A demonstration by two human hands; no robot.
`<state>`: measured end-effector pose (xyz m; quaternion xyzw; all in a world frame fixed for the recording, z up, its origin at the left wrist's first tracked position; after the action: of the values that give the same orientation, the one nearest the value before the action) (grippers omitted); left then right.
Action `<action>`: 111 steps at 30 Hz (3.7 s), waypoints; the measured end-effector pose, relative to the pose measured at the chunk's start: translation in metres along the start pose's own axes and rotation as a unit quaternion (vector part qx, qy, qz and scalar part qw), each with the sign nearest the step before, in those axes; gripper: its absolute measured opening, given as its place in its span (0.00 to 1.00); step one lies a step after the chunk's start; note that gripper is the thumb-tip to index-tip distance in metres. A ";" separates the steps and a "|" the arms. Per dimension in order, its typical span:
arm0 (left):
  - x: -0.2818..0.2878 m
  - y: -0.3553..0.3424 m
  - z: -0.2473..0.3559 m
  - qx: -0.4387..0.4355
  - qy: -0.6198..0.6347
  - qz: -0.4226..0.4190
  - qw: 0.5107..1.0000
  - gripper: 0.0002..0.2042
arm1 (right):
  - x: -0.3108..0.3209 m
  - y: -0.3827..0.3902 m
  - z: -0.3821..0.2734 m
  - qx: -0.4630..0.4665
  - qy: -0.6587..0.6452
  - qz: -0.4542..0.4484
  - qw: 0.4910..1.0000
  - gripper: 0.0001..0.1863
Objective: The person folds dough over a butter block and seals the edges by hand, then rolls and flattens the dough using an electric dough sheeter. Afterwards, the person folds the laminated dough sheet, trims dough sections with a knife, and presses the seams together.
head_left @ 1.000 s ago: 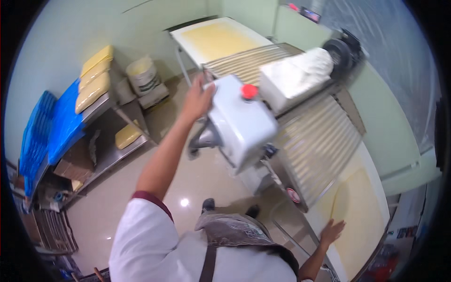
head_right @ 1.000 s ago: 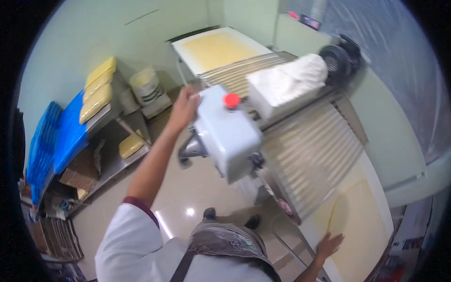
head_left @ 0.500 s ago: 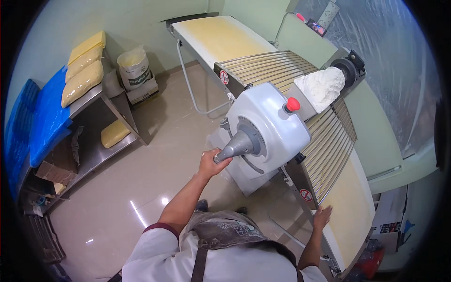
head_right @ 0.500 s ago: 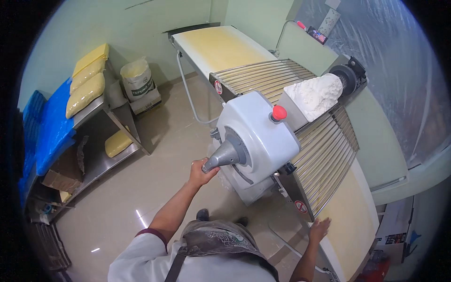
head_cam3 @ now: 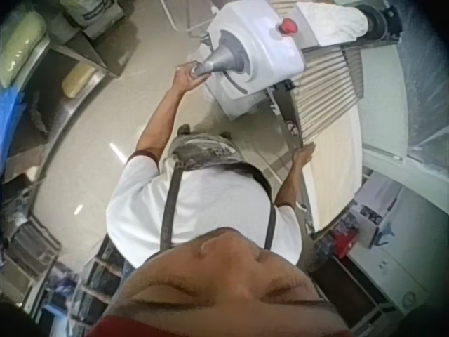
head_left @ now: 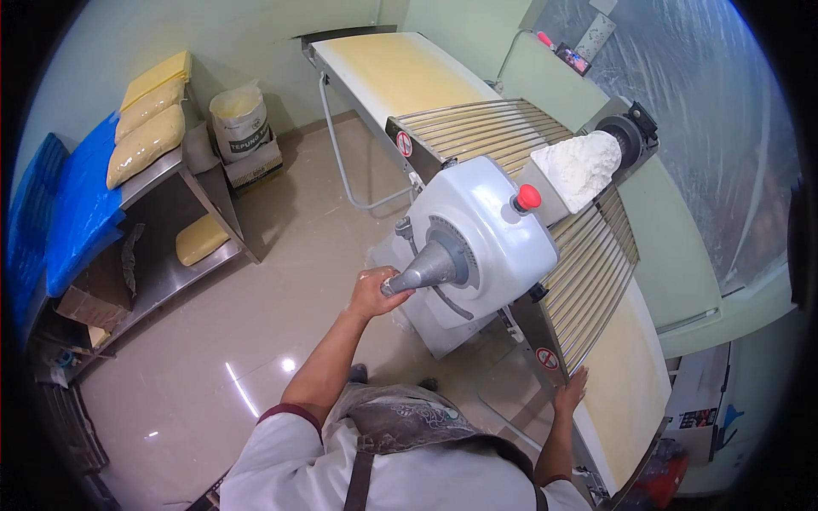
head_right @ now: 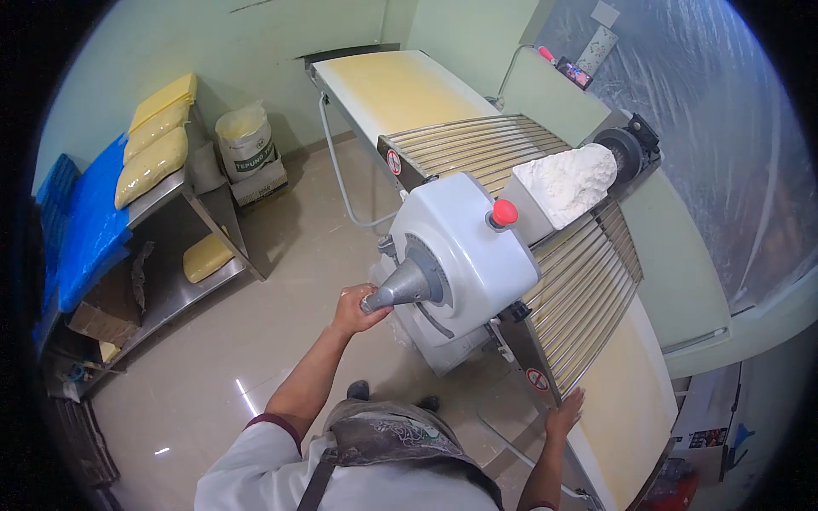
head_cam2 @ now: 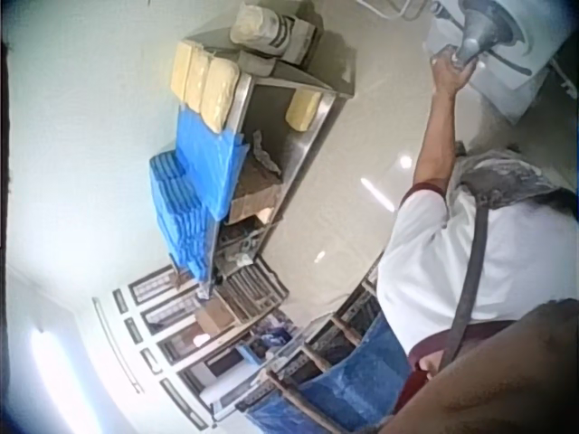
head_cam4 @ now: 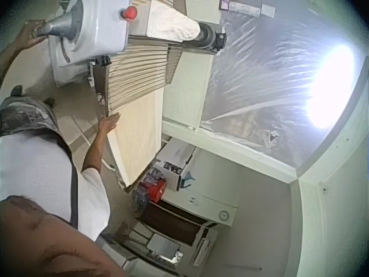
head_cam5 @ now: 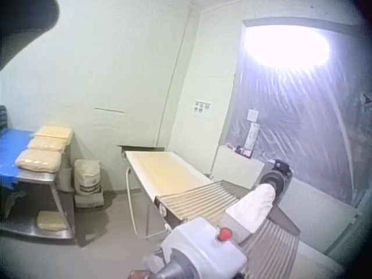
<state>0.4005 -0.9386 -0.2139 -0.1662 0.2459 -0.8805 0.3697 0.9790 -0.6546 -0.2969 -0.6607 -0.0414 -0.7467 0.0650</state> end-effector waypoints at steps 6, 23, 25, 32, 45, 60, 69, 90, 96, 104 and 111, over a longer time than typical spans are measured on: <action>-0.005 -0.003 0.003 0.018 0.002 -0.040 0.999 0.12 | 0.000 -0.014 0.013 0.005 -0.039 -0.028 0.999 0.43; -0.013 -0.009 -0.009 0.052 0.080 -0.251 0.963 0.18 | 0.303 0.053 -0.350 0.183 -0.464 0.322 0.805 0.32; 0.002 -0.027 -0.013 -0.011 0.112 -0.322 0.940 0.19 | 0.307 0.052 -0.352 0.153 -0.480 0.324 0.801 0.33; 0.139 -0.233 -0.153 0.046 -0.065 -0.198 0.977 0.14 | 0.287 0.051 -0.339 0.053 -0.504 0.310 0.804 0.35; -0.057 -0.498 -0.405 0.001 -0.214 -0.365 0.906 0.37 | 0.364 0.139 -0.455 -0.364 -0.090 0.478 0.795 0.19; 0.001 -0.682 -0.539 0.528 0.299 -0.467 0.643 0.18 | 0.228 -0.311 -1.050 -0.139 -0.128 0.155 0.970 0.31; 0.011 -0.795 -0.684 0.625 0.233 -0.480 0.570 0.23 | 0.210 -0.377 -1.138 -0.019 -0.362 -0.062 0.930 0.12; -0.262 -0.553 -0.215 -0.185 0.052 -0.675 0.712 0.35 | 0.250 -0.190 -0.648 -0.445 -0.586 0.197 0.648 0.20; -0.252 -0.488 -0.274 -0.312 -0.010 -0.606 0.732 0.36 | 0.207 -0.155 -0.644 -0.456 -0.545 0.249 0.658 0.37; -0.224 -0.514 -0.286 -0.270 0.009 -0.625 0.733 0.38 | 0.237 -0.132 -0.648 -0.454 -0.482 0.157 0.733 0.30; -0.186 -0.537 -0.352 -0.215 -0.015 -0.642 0.736 0.38 | 0.359 0.005 -0.557 -0.507 -0.177 0.369 0.759 0.21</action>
<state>0.0526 -0.3680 -0.2265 -0.3726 0.2581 -0.8298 -0.3254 0.3906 -0.7565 -0.0093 -0.6817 0.5793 -0.4465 -0.0177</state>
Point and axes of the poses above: each hand's wrist, its own y-axis away from the middle knuckle, its own x-axis out of the back of the hand, z = x × y, the point moved 10 cm from there along -y, towards the middle knuckle, and after that the axes turned 12 degrees about y, right-handed, at the moved point
